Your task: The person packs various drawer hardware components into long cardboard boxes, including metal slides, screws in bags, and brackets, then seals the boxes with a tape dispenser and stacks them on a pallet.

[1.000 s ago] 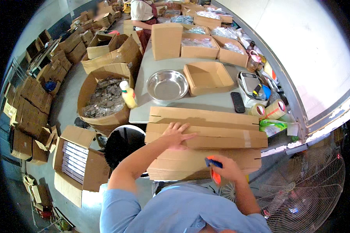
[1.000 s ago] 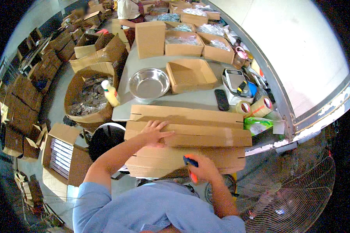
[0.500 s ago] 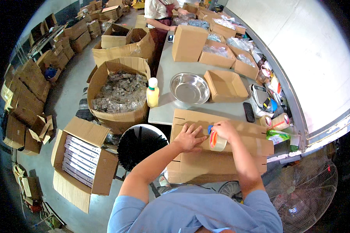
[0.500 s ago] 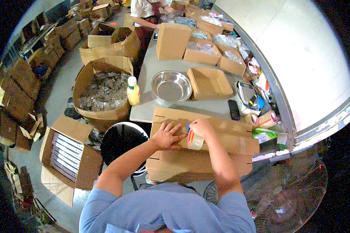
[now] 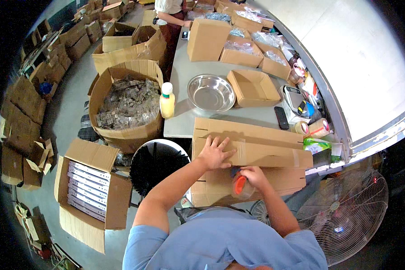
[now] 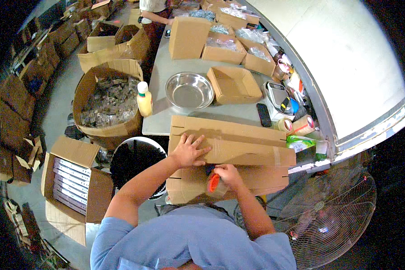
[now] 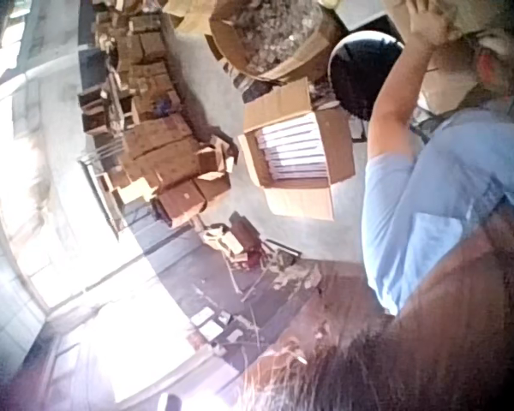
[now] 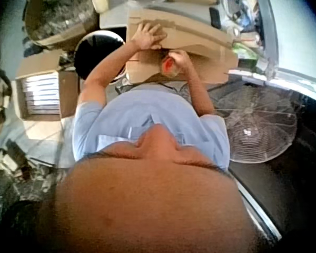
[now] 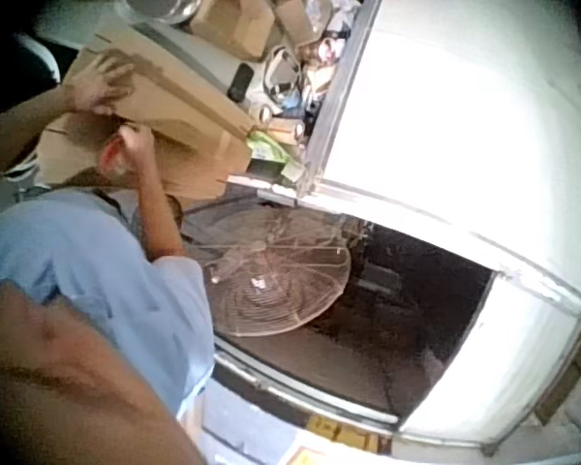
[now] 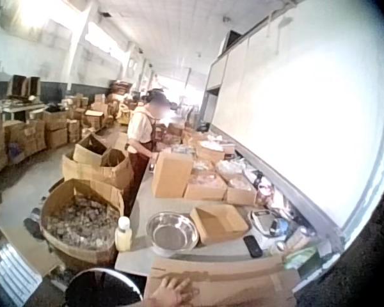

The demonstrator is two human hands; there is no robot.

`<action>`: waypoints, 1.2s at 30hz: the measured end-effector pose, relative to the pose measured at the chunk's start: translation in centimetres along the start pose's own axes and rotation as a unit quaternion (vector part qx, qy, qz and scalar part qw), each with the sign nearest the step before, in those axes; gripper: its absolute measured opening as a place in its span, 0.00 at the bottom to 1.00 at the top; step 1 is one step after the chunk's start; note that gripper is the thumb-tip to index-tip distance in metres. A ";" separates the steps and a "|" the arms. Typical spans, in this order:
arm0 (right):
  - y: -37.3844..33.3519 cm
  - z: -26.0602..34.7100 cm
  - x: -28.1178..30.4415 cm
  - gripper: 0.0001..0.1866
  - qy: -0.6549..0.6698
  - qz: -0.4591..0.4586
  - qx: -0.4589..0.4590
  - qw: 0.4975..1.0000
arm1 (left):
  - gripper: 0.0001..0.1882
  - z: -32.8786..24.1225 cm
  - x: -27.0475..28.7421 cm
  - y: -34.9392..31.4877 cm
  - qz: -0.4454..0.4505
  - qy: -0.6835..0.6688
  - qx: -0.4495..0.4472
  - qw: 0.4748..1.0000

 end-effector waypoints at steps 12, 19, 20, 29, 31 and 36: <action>-1.5 6.2 7.1 0.24 -0.462 -0.180 0.153 0.855 | 0.45 -6.2 -1.2 8.0 0.118 0.021 0.105 0.987; -1.0 10.4 7.0 0.24 -0.543 -0.074 0.164 0.820 | 0.37 -8.3 -5.5 4.3 -0.108 0.064 0.191 0.974; -0.1 11.3 7.5 0.25 -0.520 -0.052 0.190 0.831 | 0.36 -9.0 -5.4 2.5 -0.156 0.049 0.210 0.964; 15.0 14.0 -2.9 0.23 -0.047 0.487 0.205 0.848 | 0.43 -5.8 -7.1 1.9 -0.589 -0.409 0.481 0.504; 16.4 13.7 -3.8 0.23 -0.057 0.514 0.202 0.832 | 0.42 -5.5 -5.4 1.9 -0.512 -0.471 0.543 0.470; 17.2 12.6 -5.8 0.18 -0.091 0.504 0.213 0.832 | 0.36 -5.4 -6.1 1.3 -0.534 -0.364 0.584 0.491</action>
Point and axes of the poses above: each hand's wrist, its own y-axis towards the middle knuckle, its own x-axis out of the back of the hand, z = x × y, the point moved 2 cm from there along y, towards the middle knuckle, and after that the axes turned 8 degrees about z, right-handed, at the moved point
